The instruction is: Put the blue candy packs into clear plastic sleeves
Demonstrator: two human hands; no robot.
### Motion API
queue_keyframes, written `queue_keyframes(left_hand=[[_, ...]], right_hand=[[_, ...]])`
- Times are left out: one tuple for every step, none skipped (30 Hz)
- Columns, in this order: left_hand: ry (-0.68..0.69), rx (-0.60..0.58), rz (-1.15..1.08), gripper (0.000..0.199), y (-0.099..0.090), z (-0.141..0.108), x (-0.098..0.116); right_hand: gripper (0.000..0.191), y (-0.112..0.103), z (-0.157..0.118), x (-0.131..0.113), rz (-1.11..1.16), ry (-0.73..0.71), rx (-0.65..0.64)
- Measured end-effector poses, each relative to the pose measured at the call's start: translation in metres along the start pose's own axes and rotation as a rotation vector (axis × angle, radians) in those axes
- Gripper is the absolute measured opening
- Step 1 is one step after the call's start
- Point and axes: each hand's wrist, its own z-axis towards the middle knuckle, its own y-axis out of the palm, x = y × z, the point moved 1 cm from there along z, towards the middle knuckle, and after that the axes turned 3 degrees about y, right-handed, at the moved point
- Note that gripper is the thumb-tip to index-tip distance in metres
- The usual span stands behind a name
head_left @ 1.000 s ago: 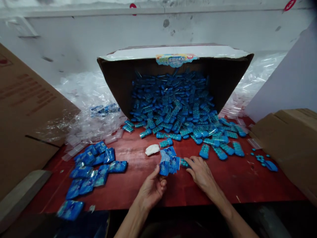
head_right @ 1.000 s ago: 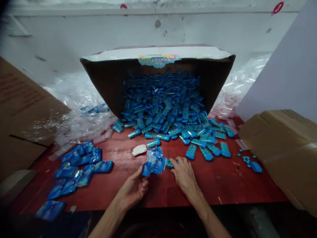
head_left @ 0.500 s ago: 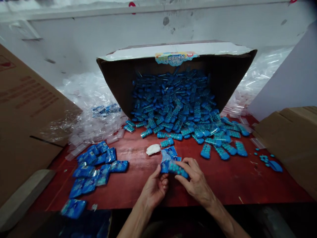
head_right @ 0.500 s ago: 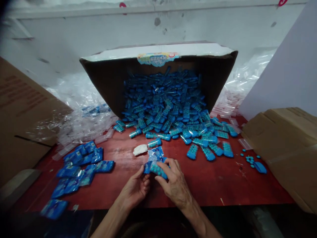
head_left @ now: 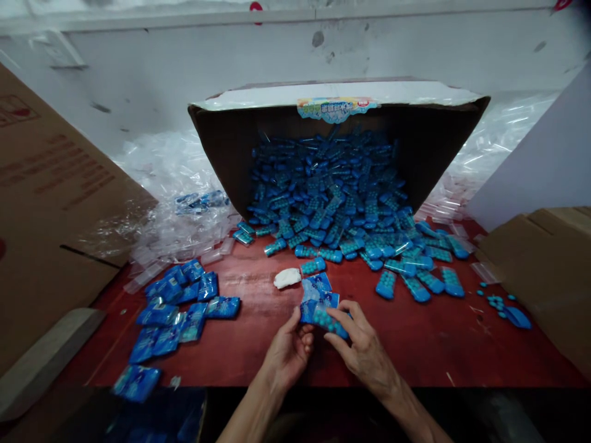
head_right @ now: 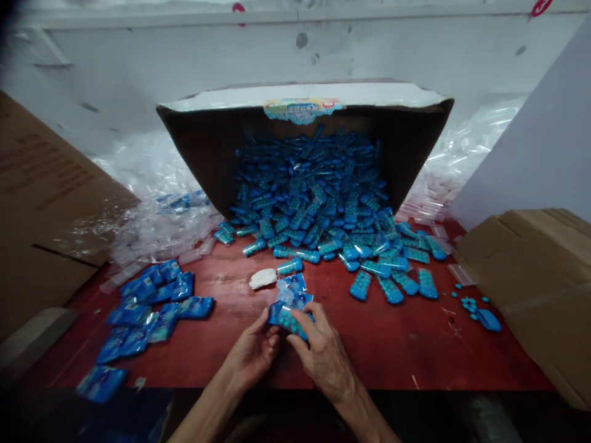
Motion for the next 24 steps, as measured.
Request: queue_keyframes(left_hand=[[0.02,-0.004,0.005,0.019,0.0,0.0,-0.001],[0.043,-0.01,0.013,0.018,-0.001,0.001,-0.001],[0.07,-0.021,0.026,0.018,-0.002,0.002,-0.002],[0.101,-0.036,0.045,0.018,-0.003,0.003,-0.002],[0.137,-0.056,0.071,0.018,-0.004,0.003,-0.003],[0.179,-0.077,0.103,0.019,-0.005,0.004,-0.003],[0.224,-0.096,0.142,0.02,-0.006,0.005,-0.003],[0.265,-0.11,0.185,0.021,-0.006,0.005,-0.003],[0.297,-0.12,0.227,0.022,-0.007,0.005,-0.002],[0.319,-0.125,0.264,0.023,-0.007,0.005,-0.002],[0.331,-0.129,0.292,0.024,-0.006,0.005,-0.002],[0.332,-0.132,0.308,0.024,-0.006,0.004,-0.001],[0.326,-0.134,0.308,0.024,-0.005,0.004,-0.002],[0.32,-0.135,0.296,0.025,-0.003,0.003,-0.002],[0.315,-0.137,0.279,0.025,-0.002,0.002,-0.003],[0.311,-0.14,0.262,0.025,-0.001,0.002,-0.004],[0.308,-0.143,0.246,0.025,0.0,0.001,-0.005],[0.308,-0.148,0.234,0.024,0.001,0.0,-0.006],[0.308,-0.157,0.229,0.023,0.001,0.0,-0.007],[0.302,-0.163,0.229,0.023,0.002,-0.001,-0.008],[0.292,-0.169,0.232,0.023,0.002,-0.001,-0.008],[0.282,-0.172,0.234,0.023,0.003,-0.002,-0.008],[0.276,-0.172,0.234,0.023,0.004,-0.002,-0.008],[0.274,-0.17,0.231,0.022,0.004,-0.003,-0.008]], right_hand=[[0.034,0.0,0.0,0.0,0.014,0.008,-0.003],[0.033,0.0,0.0,-0.001,0.027,0.02,-0.004],[0.033,-0.001,0.0,-0.001,0.038,0.031,-0.005],[0.032,-0.002,0.0,-0.001,0.048,0.039,-0.007],[0.032,-0.002,0.0,-0.001,0.055,0.043,-0.01],[0.032,-0.003,0.0,0.0,0.061,0.045,-0.013],[0.032,-0.003,0.0,0.001,0.062,0.044,-0.014],[0.031,-0.003,0.001,0.002,0.06,0.039,-0.013],[0.031,-0.003,0.001,0.003,0.059,0.028,-0.01],[0.031,-0.001,0.0,0.004,0.06,0.014,-0.007],[0.032,0.001,0.0,0.006,0.064,0.0,-0.002],[0.032,0.004,-0.001,0.007,0.07,-0.009,0.01],[0.032,0.007,-0.002,0.009,0.074,-0.012,0.03],[0.032,0.011,-0.003,0.01,0.073,-0.009,0.06],[0.032,0.015,-0.005,0.012,0.067,-0.003,0.091],[0.031,0.019,-0.007,0.013,0.058,0.003,0.123],[0.032,0.022,-0.008,0.013,0.052,0.006,0.147],[0.031,0.024,-0.01,0.013,0.054,0.005,0.157],[0.031,0.026,-0.01,0.012,0.069,0.007,0.156],[0.03,0.027,-0.011,0.012,0.096,0.024,0.154],[0.028,0.028,-0.011,0.012,0.134,0.053,0.156],[0.025,0.029,-0.011,0.011,0.173,0.09,0.166],[0.023,0.029,-0.01,0.011,0.204,0.123,0.18],[0.022,0.03,-0.01,0.011,0.22,0.147,0.202]])
